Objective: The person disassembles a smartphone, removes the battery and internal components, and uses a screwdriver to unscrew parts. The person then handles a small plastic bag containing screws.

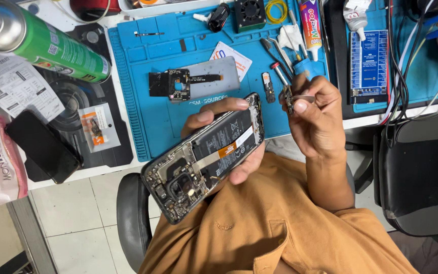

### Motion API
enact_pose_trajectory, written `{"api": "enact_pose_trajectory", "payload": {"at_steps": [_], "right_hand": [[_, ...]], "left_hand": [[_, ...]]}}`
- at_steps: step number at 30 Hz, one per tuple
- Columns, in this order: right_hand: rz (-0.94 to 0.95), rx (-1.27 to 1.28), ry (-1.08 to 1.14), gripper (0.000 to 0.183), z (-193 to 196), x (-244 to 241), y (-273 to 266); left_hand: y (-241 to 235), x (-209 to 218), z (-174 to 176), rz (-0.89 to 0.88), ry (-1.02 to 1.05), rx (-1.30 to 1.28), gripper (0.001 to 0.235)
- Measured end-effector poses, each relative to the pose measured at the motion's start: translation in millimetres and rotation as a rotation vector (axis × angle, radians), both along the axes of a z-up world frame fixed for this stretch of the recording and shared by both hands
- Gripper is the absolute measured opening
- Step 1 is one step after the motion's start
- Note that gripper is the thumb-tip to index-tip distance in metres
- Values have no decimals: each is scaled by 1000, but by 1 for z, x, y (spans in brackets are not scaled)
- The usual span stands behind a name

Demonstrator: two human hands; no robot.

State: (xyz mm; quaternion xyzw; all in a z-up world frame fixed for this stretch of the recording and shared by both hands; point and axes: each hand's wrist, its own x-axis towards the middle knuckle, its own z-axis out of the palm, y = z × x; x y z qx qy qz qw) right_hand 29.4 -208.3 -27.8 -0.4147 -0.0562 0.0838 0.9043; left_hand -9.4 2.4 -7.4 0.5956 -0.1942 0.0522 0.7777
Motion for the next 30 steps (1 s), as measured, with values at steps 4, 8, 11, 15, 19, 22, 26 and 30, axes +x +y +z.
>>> {"api": "enact_pose_trajectory", "payload": {"at_steps": [4, 8, 11, 15, 19, 22, 26, 30], "right_hand": [[-28, -227, -34, 19, 1, 14, 13], [-37, -838, -234, 26, -1, 24, 35], [9, -1084, -417, 23, -2, 16, 47], [69, -1199, -506, 23, -1, 9, 60], [47, -1297, -601, 20, -5, 7, 64], [-12, -1395, -714, 19, -8, 4, 61], [-16, -1481, -766, 17, -5, 3, 54], [-21, -1490, -817, 16, 8, 18, 37]], "left_hand": [[-32, 12, -10, 381, -171, -345, 77], [-52, 35, -50, 596, -309, -737, 92], [-28, 36, -77, 454, -206, -814, 90], [5, 30, -82, 337, -94, -831, 82], [12, 20, -73, 318, 44, -820, 78], [15, 14, -70, 257, 67, -851, 73], [21, 13, -70, 181, 105, -933, 72], [21, 18, -65, 123, 108, -991, 72]]}}
